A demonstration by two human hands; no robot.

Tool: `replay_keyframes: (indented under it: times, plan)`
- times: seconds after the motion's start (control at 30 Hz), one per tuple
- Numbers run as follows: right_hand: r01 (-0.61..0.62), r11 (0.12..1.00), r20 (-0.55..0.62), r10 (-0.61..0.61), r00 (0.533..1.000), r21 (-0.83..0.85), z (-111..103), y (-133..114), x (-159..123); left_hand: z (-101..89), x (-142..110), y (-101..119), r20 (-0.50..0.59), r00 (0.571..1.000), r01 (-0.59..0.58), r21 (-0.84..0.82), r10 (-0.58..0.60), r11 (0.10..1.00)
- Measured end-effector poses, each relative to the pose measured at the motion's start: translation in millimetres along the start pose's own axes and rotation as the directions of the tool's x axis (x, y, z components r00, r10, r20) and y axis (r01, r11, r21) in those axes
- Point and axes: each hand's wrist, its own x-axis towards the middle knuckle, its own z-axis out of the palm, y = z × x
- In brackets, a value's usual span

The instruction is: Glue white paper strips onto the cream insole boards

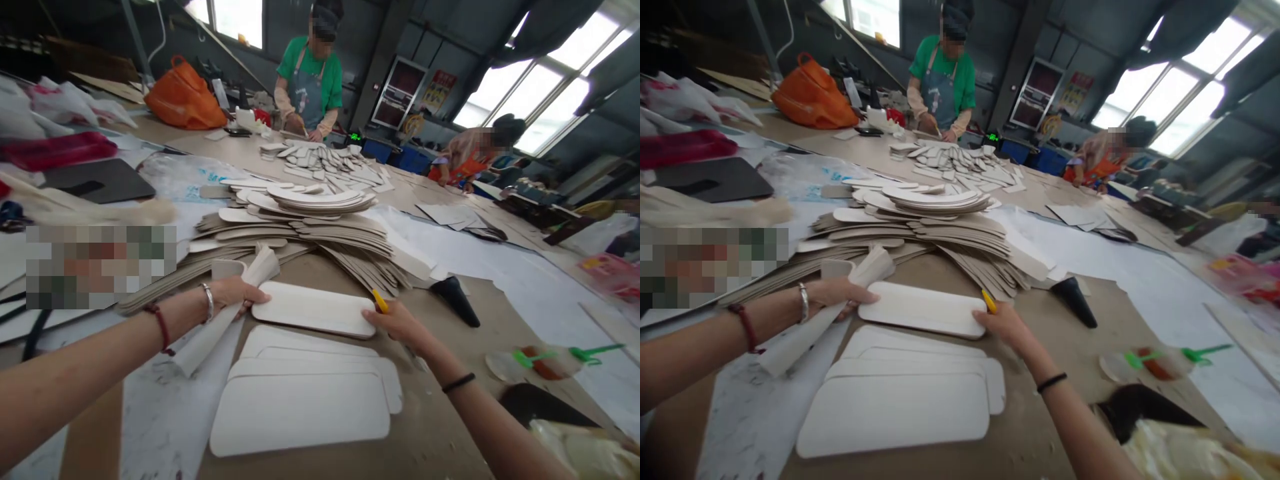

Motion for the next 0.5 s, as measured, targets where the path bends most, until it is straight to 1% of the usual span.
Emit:
replay_keyframes:
  times: [0.07,0.13,0.23,0.3,0.33,0.37,0.43,0.47,0.5]
  plan:
    - [-0.024,0.997,-0.002,0.024,1.0,-0.074,1.4,2.9,6.6,1.3,6.5,-0.8,-0.046,0.999,0.012,0.056,-0.009,0.998]
    - [-0.032,0.988,-0.029,0.027,0.999,-0.151,0.1,5.6,5.2,-0.1,6.2,-2.4,-0.101,0.995,0.009,0.11,0.002,0.994]
    - [-0.029,0.969,-0.077,0.01,0.997,-0.246,-4.7,13.3,-13.2,-5.2,-9.2,-10.1,-0.167,0.984,-0.03,0.157,0.057,0.987]
    - [-0.017,0.962,-0.047,0.005,0.999,-0.272,-5.8,21.3,-32.7,-7.3,-26.8,-21.1,-0.187,0.978,-0.063,0.157,0.092,0.986]
    - [-0.006,0.962,-0.009,0.004,1.0,-0.272,-4.8,25.6,-42.7,-7.0,-36.1,-27.9,-0.167,0.981,-0.069,0.153,0.095,0.986]
    - [0.008,0.965,0.035,0.002,0.999,-0.26,-2.8,29.6,-51.9,-5.7,-44.9,-35.0,-0.124,0.988,-0.074,0.141,0.092,0.987]
    - [0.032,0.98,0.102,-0.011,0.995,-0.197,3.7,35.5,-65.8,-0.5,-59.0,-47.2,0.036,0.994,-0.104,0.099,0.101,0.99]
    - [0.035,0.987,0.119,-0.016,0.993,-0.156,7.4,36.9,-70.0,3.0,-64.0,-51.2,0.102,0.988,-0.126,0.07,0.119,0.99]
    - [0.031,0.993,0.128,-0.016,0.992,-0.116,10.9,37.1,-72.5,6.5,-67.7,-53.5,0.147,0.978,-0.156,0.043,0.148,0.987]
